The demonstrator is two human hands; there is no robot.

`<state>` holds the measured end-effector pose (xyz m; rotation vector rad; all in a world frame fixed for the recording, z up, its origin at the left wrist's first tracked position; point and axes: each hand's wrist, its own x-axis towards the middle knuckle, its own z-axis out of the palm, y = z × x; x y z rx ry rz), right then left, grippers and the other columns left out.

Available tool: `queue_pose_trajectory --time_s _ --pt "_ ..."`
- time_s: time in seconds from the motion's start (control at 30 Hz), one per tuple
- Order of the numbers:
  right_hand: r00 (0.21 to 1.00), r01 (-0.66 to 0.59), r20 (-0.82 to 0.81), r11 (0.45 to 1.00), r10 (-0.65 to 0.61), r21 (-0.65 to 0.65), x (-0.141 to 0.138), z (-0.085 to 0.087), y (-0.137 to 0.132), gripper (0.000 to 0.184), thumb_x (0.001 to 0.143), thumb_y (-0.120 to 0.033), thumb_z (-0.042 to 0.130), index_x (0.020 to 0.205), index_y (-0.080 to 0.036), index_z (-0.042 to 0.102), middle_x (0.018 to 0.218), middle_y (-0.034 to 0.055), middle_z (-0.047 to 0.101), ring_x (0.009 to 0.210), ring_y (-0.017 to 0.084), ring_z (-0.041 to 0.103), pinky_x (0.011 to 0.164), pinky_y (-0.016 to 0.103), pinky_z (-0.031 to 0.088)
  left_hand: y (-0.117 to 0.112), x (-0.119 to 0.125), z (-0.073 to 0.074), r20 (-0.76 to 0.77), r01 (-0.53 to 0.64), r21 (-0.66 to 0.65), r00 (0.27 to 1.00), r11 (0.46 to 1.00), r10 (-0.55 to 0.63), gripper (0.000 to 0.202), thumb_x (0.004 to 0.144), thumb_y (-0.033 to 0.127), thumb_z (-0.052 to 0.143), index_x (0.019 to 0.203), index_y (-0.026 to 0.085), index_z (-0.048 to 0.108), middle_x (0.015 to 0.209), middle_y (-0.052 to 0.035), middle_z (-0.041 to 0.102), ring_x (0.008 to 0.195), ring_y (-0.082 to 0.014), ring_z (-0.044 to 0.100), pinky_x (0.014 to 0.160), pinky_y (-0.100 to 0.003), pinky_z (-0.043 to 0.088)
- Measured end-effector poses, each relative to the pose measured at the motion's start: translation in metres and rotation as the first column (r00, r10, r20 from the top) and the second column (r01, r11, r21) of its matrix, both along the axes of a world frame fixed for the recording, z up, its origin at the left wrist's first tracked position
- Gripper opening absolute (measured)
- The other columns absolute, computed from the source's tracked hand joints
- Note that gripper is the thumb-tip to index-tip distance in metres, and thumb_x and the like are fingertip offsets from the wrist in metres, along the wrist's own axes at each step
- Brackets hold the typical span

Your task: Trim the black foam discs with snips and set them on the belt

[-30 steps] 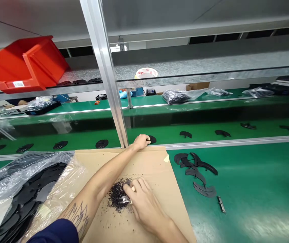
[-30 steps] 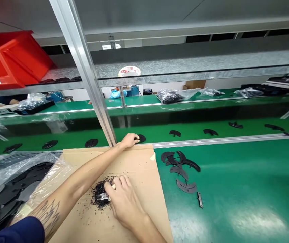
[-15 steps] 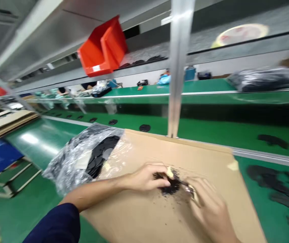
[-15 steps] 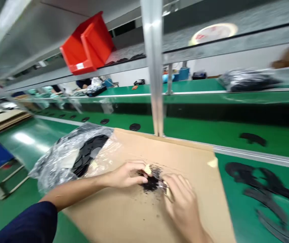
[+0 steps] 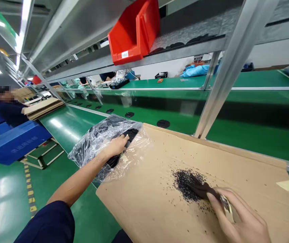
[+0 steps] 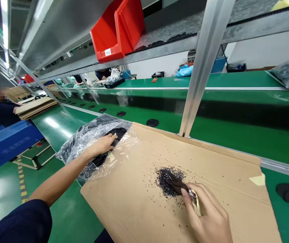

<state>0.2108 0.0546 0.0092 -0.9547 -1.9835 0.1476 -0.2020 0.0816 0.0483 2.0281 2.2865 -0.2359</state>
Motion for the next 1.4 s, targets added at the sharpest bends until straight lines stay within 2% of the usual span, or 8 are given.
queue_pose_trajectory --time_s 0.13,0.3,0.47,0.53,0.7,0.93,1.13,1.4 --pt "1.0 -0.007 -0.031 0.999 0.005 -0.048 0.0 -0.001 -0.002 0.017 0.097 -0.039 0.054 0.097 -0.024 0.062 0.085 0.004 0.068 0.07 0.019 0.066 0.07 0.029 0.05 0.007 -0.004 -0.004 0.025 0.008 0.025 1.0 1.0 -0.009 0.04 0.078 0.014 0.069 0.116 0.017 0.059 0.118 -0.0125 0.063 0.107 -0.0294 0.066 0.089 -0.034 0.051" --pt "0.989 0.034 -0.13 0.976 -0.064 -0.217 0.0 0.001 -0.004 0.024 0.094 -0.045 0.056 0.091 -0.023 0.065 0.081 0.0045 0.069 0.069 0.02 0.065 0.067 0.029 0.051 0.008 0.005 0.011 0.078 0.028 0.177 0.996 0.984 -0.043 0.013 0.083 0.016 0.062 0.096 0.016 0.062 0.094 -0.0087 0.068 0.09 -0.0265 0.067 0.078 -0.032 0.05" --pt "0.95 0.027 -0.243 0.827 -0.196 -0.561 -0.002 0.006 -0.009 0.034 0.086 -0.054 0.061 0.084 -0.02 0.065 0.077 0.0042 0.069 0.065 0.02 0.062 0.061 0.028 0.05 -0.011 0.058 0.018 0.188 0.156 0.34 0.955 0.927 -0.23 0.02 0.097 0.026 0.046 0.094 0.015 0.062 0.088 -0.0077 0.065 0.083 -0.0216 0.063 0.076 -0.03 0.05" --pt "0.934 -0.021 -0.293 0.788 -0.205 -0.616 -0.003 0.008 -0.012 0.034 0.085 -0.054 0.063 0.085 -0.019 0.064 0.078 0.0043 0.068 0.066 0.019 0.061 0.061 0.027 0.05 -0.02 0.089 0.014 0.303 0.27 0.411 0.86 0.87 -0.41 0.025 0.099 0.026 0.042 0.105 0.015 0.063 0.098 -0.0095 0.066 0.092 -0.0215 0.063 0.084 -0.031 0.051" --pt "0.907 -0.083 -0.355 0.731 -0.227 -0.677 -0.007 0.009 -0.019 0.035 0.082 -0.053 0.069 0.084 -0.019 0.062 0.062 -0.0015 0.053 0.055 0.015 0.046 0.054 0.027 0.044 -0.032 0.165 -0.006 0.544 0.411 0.609 0.405 0.678 -0.735 0.043 0.101 0.016 0.035 0.143 0.019 0.045 0.118 -0.0129 0.06 0.11 -0.0225 0.058 0.097 -0.036 0.049" --pt "0.88 -0.205 -0.441 0.7 -0.174 -0.685 -0.012 0.015 -0.026 0.034 0.086 -0.052 0.066 0.086 -0.018 0.061 0.071 0.0016 0.059 0.063 0.015 0.051 0.061 0.028 0.049 -0.044 0.221 -0.023 0.581 0.36 0.432 0.59 0.827 -0.56 0.058 0.099 0.039 0.047 0.151 0.016 0.036 0.113 -0.0143 0.047 0.103 -0.0294 0.048 0.093 -0.051 0.049" --pt "0.855 -0.24 -0.48 0.672 -0.195 -0.7 -0.014 0.014 -0.029 0.034 0.083 -0.052 0.069 0.086 -0.019 0.06 0.069 -0.001 0.056 0.06 0.014 0.049 0.059 0.027 0.048 -0.043 0.213 -0.017 0.729 0.337 0.438 0.409 0.833 -0.549 0.045 0.103 0.028 0.035 0.147 0.019 0.042 0.116 -0.0114 0.043 0.111 -0.0238 0.049 0.104 -0.043 0.046" --pt "0.874 -0.276 -0.47 0.67 -0.122 -0.689 -0.014 0.013 -0.029 0.031 0.086 -0.049 0.067 0.086 -0.019 0.058 0.071 -0.0006 0.054 0.061 0.014 0.048 0.06 0.026 0.047 -0.039 0.207 -0.023 0.758 0.108 0.558 0.336 0.823 -0.558 0.014 0.093 0.028 0.064 0.103 0.018 0.063 0.096 -0.0053 0.06 0.089 -0.0185 0.06 0.079 -0.028 0.051"
